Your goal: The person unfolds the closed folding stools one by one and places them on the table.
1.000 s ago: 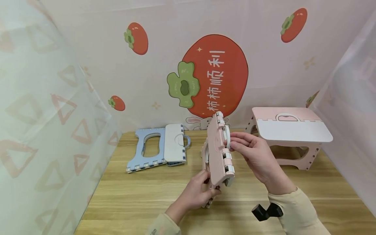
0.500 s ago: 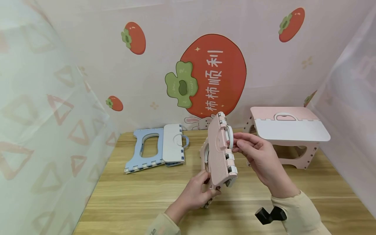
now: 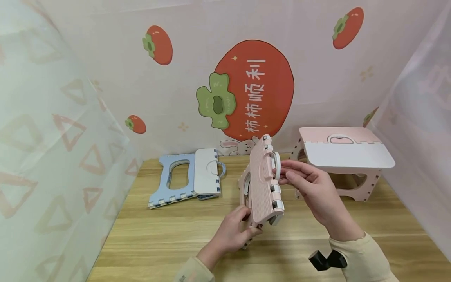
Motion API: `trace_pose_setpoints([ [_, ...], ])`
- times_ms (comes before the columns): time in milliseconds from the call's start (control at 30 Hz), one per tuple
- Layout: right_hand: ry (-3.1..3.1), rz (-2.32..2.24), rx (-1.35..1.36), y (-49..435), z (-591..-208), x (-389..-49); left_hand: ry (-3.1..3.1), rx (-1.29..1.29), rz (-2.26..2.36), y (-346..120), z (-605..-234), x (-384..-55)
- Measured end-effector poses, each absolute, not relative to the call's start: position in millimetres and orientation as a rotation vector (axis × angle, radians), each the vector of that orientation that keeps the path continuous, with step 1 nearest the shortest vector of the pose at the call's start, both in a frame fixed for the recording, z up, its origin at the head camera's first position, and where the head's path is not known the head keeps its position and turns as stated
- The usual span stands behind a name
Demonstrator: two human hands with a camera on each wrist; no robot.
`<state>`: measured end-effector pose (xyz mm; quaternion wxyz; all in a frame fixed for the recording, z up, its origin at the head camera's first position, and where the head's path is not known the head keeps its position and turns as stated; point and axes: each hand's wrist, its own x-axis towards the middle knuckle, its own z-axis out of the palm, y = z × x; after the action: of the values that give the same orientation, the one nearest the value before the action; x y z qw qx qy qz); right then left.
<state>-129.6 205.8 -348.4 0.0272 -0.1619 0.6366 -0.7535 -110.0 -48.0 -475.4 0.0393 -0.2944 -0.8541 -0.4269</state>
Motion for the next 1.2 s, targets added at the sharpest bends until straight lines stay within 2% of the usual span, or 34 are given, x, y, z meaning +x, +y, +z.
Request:
trace_pose_setpoints([
  [467, 2.105, -2.295, -0.490, 195.0, -351.2, -125.3, -2.481, -0.863, -1.552, -55.3, -483.2, -107.3],
  [767, 2.332, -1.901, -0.474, 183.2, -364.7, -117.6, -2.389, -0.871, -1.697, -65.0, -488.0, -106.6],
  [967, 2.213, -1.751, -0.568, 176.0, -375.4, -112.8, -2.422, -0.790, -1.808, -73.1, -485.3, -104.6],
  [1200, 2.210, -1.611, -0.568, 162.6, -386.5, -110.2, -2.360, -0.854, -1.782, -79.9, -486.2, -104.2],
])
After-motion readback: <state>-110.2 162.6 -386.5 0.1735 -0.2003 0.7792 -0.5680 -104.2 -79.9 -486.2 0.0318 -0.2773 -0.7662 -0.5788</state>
